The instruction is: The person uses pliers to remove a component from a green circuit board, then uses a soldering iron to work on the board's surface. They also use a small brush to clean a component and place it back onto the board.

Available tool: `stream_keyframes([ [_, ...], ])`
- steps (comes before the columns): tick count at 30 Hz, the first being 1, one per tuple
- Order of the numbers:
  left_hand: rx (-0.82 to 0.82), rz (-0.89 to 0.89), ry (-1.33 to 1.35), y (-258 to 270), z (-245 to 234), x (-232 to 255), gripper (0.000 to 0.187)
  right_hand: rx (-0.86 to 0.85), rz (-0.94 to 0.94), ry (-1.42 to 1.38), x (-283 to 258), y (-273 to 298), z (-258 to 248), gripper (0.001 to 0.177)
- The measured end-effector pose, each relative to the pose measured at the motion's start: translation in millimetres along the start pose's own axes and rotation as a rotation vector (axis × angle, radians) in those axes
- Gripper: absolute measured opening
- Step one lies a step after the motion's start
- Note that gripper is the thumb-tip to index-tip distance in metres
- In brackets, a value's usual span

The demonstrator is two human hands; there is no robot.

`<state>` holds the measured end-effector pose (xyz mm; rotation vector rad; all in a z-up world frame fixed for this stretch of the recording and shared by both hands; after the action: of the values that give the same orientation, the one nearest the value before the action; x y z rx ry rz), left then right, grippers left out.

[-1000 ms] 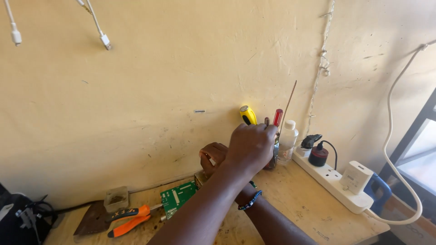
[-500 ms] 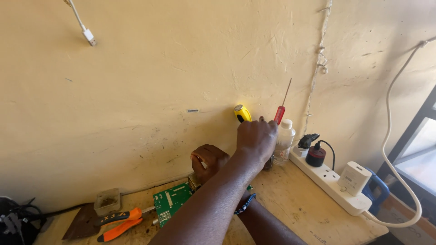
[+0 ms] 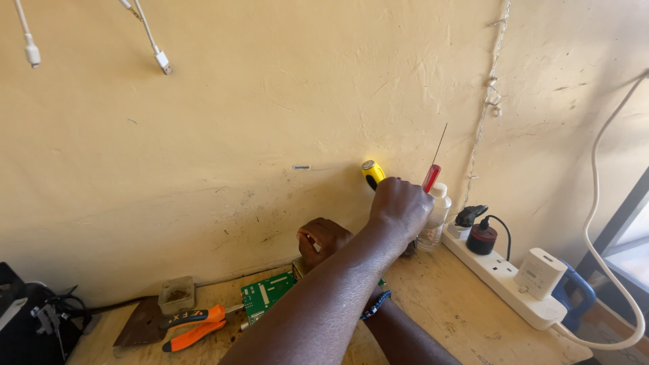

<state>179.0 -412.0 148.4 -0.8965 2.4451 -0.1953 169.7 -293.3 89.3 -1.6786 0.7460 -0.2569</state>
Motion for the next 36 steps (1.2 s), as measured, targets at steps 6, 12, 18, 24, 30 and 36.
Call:
stream_keyframes([
  [6, 0.02, 0.044, -0.023, -9.0, 9.0, 6.4, 0.024, 0.016, -0.031, -0.045, 8.9, 0.8, 5.6, 0.017],
  [12, -0.037, 0.037, -0.018, 9.5, -37.9, -4.6, 0.014, -0.072, -0.14, -0.12, -34.6, -25.3, -24.5, 0.031],
  [18, 0.122, -0.041, 0.049, -20.4, -49.6, -43.5, 0.012, -0.095, 0.016, -0.109, -13.8, -5.5, -13.5, 0.018],
  [24, 0.452, -0.173, 0.208, 41.3, -108.2, -95.8, 0.011, -0.118, 0.205, -0.091, 20.7, 25.6, 2.4, 0.007],
  [30, 0.61, -0.754, 1.052, 232.1, -78.6, -158.8, 0.015, -0.135, 0.179, -0.199, -23.2, -14.3, -9.6, 0.01],
  [36, 0.976, -1.146, 1.651, 367.9, 72.9, -178.6, 0.013, -0.296, 0.177, -0.312, -60.5, -19.6, -6.9, 0.016],
])
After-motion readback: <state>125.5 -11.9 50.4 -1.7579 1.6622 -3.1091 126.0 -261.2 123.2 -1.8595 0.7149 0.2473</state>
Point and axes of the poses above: each hand's wrist, its own y-axis away from the middle knuckle, its own z-axis out of the palm, x = y × z, the point moved 7 cm from there along -y, towards the middle knuckle, and after that the axes turned 5 degrees about -x, right-handed, at the moved point
